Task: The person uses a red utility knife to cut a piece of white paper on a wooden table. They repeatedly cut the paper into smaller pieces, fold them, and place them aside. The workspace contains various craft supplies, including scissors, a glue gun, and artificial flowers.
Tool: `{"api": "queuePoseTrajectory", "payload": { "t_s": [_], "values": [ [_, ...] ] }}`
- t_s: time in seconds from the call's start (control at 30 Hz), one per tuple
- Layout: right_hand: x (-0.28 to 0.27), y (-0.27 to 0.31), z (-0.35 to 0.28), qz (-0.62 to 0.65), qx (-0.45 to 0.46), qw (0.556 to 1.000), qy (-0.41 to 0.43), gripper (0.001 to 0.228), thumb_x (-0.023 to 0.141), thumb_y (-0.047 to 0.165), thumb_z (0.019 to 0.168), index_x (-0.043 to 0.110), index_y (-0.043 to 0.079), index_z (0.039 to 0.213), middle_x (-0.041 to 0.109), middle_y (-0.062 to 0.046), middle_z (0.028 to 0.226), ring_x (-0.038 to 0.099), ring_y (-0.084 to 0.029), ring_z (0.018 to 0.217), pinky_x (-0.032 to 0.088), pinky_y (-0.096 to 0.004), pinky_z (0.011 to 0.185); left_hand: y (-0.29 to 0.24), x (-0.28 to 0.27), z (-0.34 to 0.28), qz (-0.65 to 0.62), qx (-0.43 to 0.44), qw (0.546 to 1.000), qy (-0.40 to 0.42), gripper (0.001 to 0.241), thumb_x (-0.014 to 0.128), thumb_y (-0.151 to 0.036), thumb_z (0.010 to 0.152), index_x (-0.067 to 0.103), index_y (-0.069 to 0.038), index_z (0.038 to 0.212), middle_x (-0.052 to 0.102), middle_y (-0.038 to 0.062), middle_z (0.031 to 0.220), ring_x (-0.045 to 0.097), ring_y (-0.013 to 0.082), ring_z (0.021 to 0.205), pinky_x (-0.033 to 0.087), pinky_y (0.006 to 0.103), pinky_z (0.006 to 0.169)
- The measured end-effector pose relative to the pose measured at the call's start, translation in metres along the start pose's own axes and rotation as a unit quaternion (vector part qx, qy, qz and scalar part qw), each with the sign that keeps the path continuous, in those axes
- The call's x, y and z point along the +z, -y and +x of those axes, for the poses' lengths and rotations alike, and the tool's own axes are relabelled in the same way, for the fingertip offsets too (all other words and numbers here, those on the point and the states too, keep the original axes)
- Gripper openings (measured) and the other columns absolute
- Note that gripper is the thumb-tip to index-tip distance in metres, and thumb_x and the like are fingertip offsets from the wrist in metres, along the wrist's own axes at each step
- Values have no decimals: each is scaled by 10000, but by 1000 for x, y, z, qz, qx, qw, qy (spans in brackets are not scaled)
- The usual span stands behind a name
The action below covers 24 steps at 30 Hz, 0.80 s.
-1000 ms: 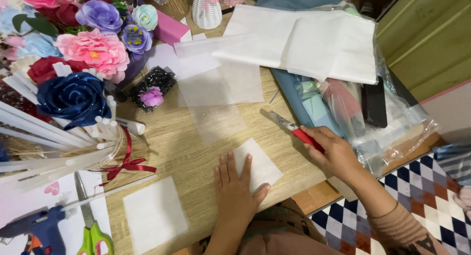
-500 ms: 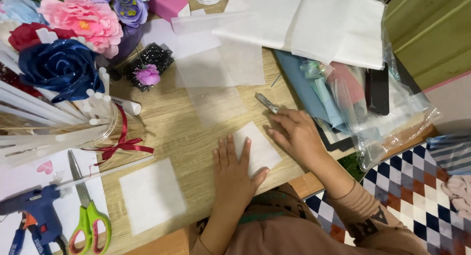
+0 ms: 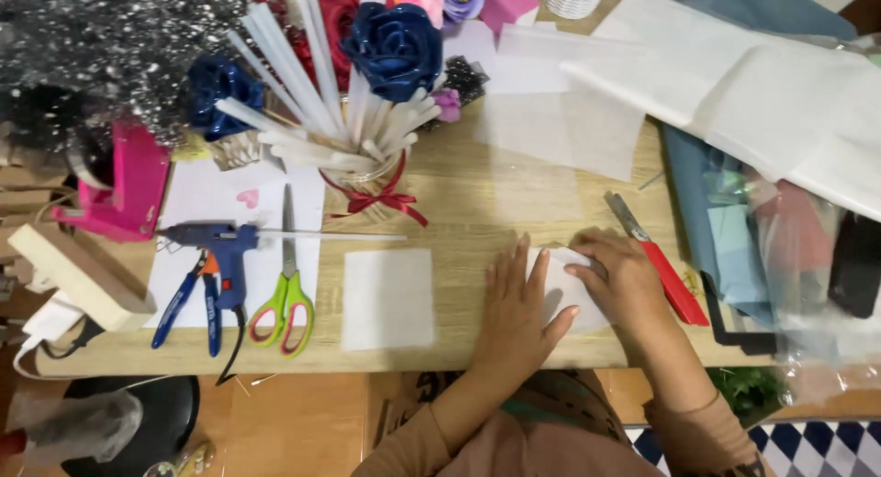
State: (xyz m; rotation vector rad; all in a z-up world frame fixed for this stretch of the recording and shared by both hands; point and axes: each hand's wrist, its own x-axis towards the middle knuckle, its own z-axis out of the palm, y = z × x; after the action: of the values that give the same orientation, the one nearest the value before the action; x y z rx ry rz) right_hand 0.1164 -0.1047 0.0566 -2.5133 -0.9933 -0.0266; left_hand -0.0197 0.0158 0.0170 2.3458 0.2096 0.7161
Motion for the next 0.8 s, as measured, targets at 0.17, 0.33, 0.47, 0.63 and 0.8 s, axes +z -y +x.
{"api": "queuePoseTrajectory", "payload": {
  "t_s": [0.17, 0.33, 0.47, 0.63, 0.8],
  "values": [
    [18, 9, -14, -13, -79, 991, -111, 180, 792, 254, 848, 796, 231, 1026, 776, 17, 928, 715, -242, 928, 530, -373, 865, 1, -3, 0, -20, 11, 1000, -5, 841, 688, -396, 884, 343, -21, 1554, 331, 340, 1556, 386, 550, 1383, 284, 674, 1112],
    [3, 26, -22, 174, 49, 980, -86, 299, 814, 125, 822, 788, 177, 1115, 784, -67, 947, 743, -258, 912, 568, -369, 775, 12, 1, -5, -99, 0, 995, -5, 876, 747, -327, 866, 311, -38, 1569, 302, 329, 1573, 348, 516, 1430, 288, 642, 1131],
    [-22, 47, -20, 412, 106, 902, -67, 409, 844, 7, 747, 770, 85, 1141, 687, -33, 748, 562, -72, 673, 505, -204, 595, 9, -32, 0, -251, -94, 963, -15, 1001, 785, -343, 858, 181, -45, 1599, 135, 296, 1629, 181, 490, 1499, 167, 618, 1189],
    [-8, 62, -21, 505, 60, 861, -27, 402, 834, -60, 730, 755, -1, 1119, 703, -58, 782, 600, -80, 745, 500, -209, 672, 5, -87, -5, -428, -261, 865, 9, 1057, 834, -152, 807, 161, -144, 1622, 558, 231, 1378, 521, 375, 1359, 343, 484, 1157],
    [19, 95, -6, 481, 81, 862, 141, 411, 732, 57, 872, 663, 138, 1269, 641, -10, 1257, 613, -125, 1031, 557, -261, 788, 8, -147, -23, -397, -387, 832, -11, 730, 767, -138, 816, 493, -245, 1484, 719, 79, 1235, 688, 122, 1054, 539, 223, 909]
  ]
}}
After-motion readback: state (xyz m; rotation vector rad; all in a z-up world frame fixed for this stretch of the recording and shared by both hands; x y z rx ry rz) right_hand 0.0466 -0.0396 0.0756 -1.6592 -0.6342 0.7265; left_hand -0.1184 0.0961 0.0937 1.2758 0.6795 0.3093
